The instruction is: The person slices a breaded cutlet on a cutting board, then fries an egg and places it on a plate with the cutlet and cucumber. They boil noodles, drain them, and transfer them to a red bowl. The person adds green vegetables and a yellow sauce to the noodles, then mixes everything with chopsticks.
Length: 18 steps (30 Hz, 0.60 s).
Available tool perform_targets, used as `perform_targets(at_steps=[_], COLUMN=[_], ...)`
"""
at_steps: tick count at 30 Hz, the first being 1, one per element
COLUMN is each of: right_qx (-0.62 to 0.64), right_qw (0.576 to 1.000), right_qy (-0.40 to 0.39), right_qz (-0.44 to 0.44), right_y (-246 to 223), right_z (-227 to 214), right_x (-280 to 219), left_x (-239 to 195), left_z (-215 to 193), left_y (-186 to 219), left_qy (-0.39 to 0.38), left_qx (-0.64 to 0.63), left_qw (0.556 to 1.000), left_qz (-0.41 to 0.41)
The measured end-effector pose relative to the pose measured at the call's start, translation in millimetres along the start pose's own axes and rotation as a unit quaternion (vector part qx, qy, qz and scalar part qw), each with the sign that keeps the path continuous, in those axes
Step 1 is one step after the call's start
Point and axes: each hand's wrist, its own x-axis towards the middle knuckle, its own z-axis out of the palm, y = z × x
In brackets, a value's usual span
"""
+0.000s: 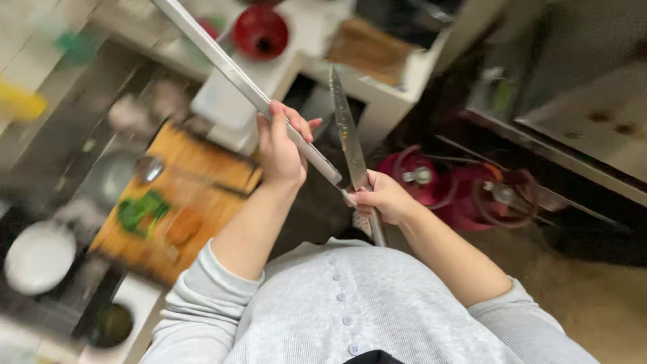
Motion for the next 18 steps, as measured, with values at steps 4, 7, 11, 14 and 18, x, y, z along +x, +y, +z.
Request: perform_targets(at_steps=[4, 7, 11, 14, 18], right_qx=[0.101, 0.059, 0.044, 0.027, 0.035], right_qw=[0.984, 0.942, 0.865, 0.82, 0.794], right_qy=[0.065, 0.225, 0.372, 0.45, 0.481], right_qz=[-0.131, -0.24, -0.335, -0.352, -0.371], right_y=[-48.9, -71.2, -78.6, -73.1, -49.4], right_z=[-102.5, -170.8, -245.5, -284.2, -311.1], right_x=[-53.6, -109.7, -181.6, -224.5, -260.6], left_x=[60.6, 81.4, 90.3, 95.2, 104.7], left_z=[123.0, 232.6, 365.0, 441.2, 510.3], left_y=[-104.7, -185.3, -275.2, -336.3, -419.6], left_qy=[-0.06, -0.112, -0.256, -0.357, -0.415], left_qx=[0.034, 0.222, 0.342, 0.402, 0.455], left_qw=[0.992, 0.961, 0.895, 0.822, 0.745], left_qz=[-0.103, -0.118, -0.126, -0.188, -0.258])
